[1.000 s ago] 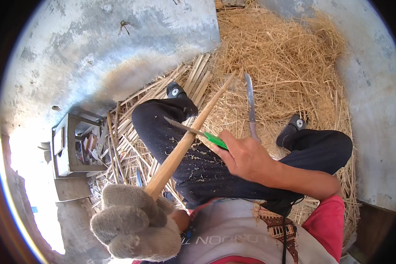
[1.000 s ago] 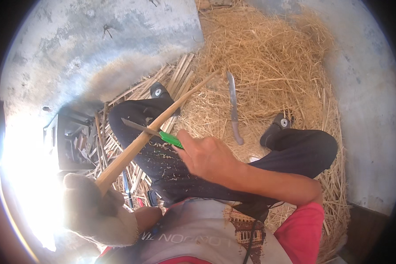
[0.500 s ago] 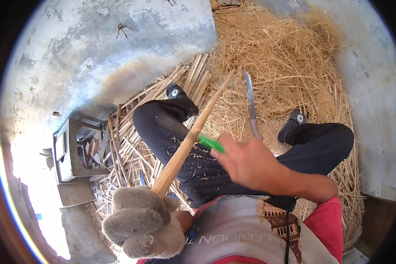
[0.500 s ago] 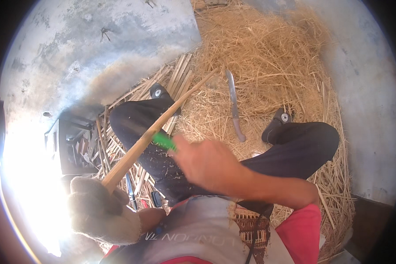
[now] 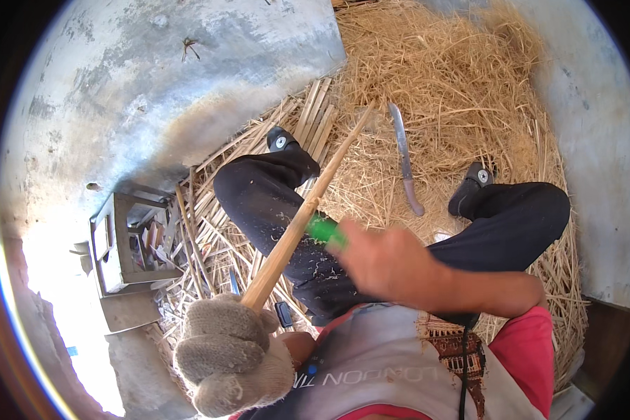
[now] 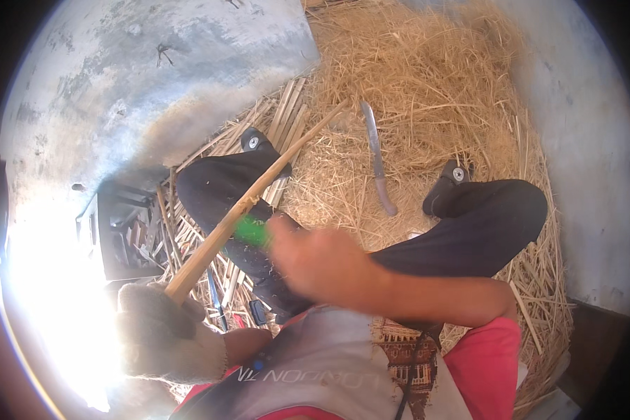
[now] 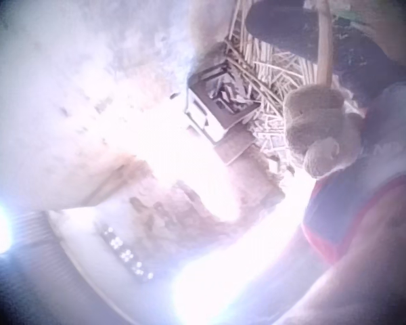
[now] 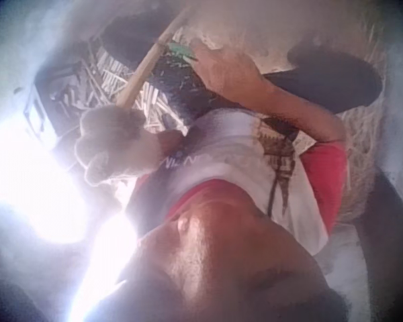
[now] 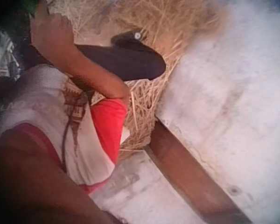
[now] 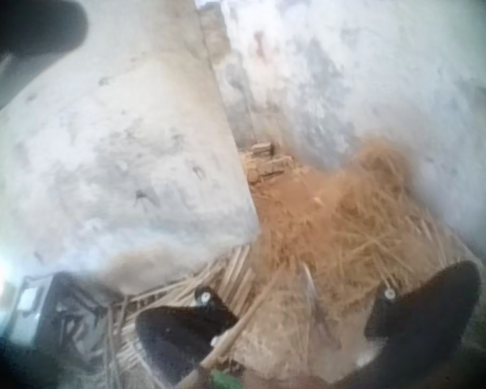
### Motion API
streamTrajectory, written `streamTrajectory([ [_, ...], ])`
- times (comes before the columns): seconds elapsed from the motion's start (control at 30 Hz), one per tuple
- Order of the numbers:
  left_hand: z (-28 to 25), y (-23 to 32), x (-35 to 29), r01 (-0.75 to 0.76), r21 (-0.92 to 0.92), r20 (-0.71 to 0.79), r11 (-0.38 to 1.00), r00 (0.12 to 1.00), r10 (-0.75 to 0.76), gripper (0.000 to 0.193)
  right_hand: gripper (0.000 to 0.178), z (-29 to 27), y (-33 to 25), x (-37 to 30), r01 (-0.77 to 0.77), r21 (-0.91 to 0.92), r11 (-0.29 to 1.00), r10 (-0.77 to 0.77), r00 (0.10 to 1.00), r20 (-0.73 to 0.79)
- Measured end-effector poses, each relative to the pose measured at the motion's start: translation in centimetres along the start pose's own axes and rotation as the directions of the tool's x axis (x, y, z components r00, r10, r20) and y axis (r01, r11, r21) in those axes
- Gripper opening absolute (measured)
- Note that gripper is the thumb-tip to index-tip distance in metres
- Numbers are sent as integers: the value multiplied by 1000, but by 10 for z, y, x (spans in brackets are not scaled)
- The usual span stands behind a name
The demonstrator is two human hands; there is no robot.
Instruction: The person sits cross-legged on a straw-covered floor and uses a green-handled knife to shave a long bamboo stick. They hold the stick with a gloved left hand and repeatedly scrape the surface with the knife in their right hand, producing wood shavings.
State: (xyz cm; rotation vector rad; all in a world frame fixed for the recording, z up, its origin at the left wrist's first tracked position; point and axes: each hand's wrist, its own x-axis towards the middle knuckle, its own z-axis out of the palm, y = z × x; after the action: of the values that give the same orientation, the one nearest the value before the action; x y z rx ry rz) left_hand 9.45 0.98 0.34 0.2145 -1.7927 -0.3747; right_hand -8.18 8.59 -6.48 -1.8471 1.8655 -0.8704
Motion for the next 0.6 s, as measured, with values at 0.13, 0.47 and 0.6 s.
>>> streamTrajectory([
  [0.13,5,-3,0,-8,-28,15,1000,1000,8,14,20,0,31,6,-223,-16,975,221,972,-76],
  [0.47,6,-11,7,-24,-50,56,998,998,27,14,22,12,34,16,-173,141,975,196,966,-167],
  [0.6,6,-15,4,-22,-67,54,998,998,26,14,26,5,6,4,56,211,976,-7,974,-227],
])
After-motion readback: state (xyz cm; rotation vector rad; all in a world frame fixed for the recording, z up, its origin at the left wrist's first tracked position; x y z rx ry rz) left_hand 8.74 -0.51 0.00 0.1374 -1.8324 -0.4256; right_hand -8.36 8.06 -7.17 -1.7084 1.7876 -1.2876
